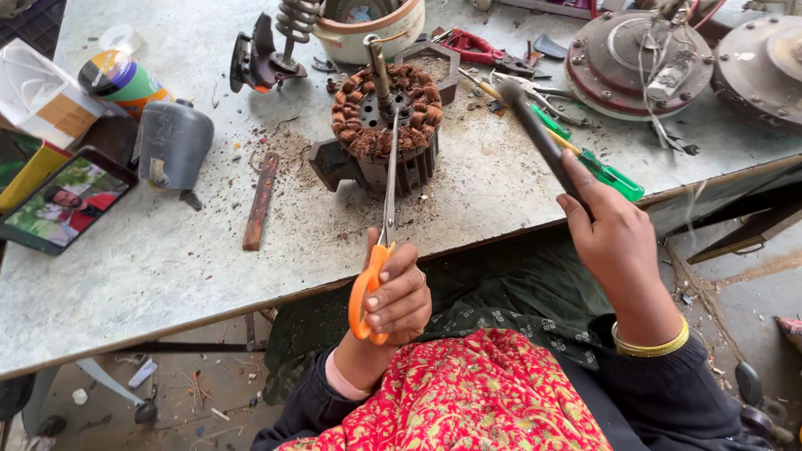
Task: The person uses orange-handled scissors to cut and trim copper windings on a motor stator. They rotate the stator to access different sections and occasionally use a hammer to tap the component. A smartphone is briefly handled and placed back on the table.
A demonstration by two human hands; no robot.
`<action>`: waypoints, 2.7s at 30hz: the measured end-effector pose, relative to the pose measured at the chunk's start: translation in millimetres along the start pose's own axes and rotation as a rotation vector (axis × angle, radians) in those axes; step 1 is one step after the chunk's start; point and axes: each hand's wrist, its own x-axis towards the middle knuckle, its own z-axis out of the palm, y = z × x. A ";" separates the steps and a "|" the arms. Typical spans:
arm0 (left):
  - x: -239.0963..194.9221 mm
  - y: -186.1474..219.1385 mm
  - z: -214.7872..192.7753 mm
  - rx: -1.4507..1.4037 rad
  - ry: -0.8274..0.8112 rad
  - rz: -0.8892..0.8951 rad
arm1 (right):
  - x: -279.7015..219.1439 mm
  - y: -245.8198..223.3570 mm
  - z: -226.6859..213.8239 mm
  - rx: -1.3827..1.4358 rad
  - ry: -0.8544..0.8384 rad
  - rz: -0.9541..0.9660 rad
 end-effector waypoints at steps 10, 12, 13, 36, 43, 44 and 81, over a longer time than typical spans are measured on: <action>-1.3 -0.8 -27.0 0.061 -0.098 -0.036 | 16.0 19.8 18.7 -0.318 -0.085 -0.043; -0.5 -0.9 -31.4 0.067 -0.122 -0.060 | 15.8 17.1 19.8 -0.363 -0.015 -0.134; -0.3 0.0 -33.4 0.069 -0.134 -0.072 | 14.4 14.9 19.8 -0.385 0.020 -0.178; -60.8 1.1 -48.7 1.247 0.569 0.436 | -69.0 -52.5 62.6 1.162 -0.805 -0.050; -18.0 -16.3 34.7 1.675 0.371 0.252 | -69.6 -57.2 58.9 1.333 -0.819 0.041; -17.4 -20.2 44.9 1.807 0.402 0.178 | -70.2 -57.6 57.8 1.331 -0.825 0.046; -21.5 -59.2 45.1 2.335 0.472 0.247 | -80.2 -34.7 72.4 1.325 -0.643 0.145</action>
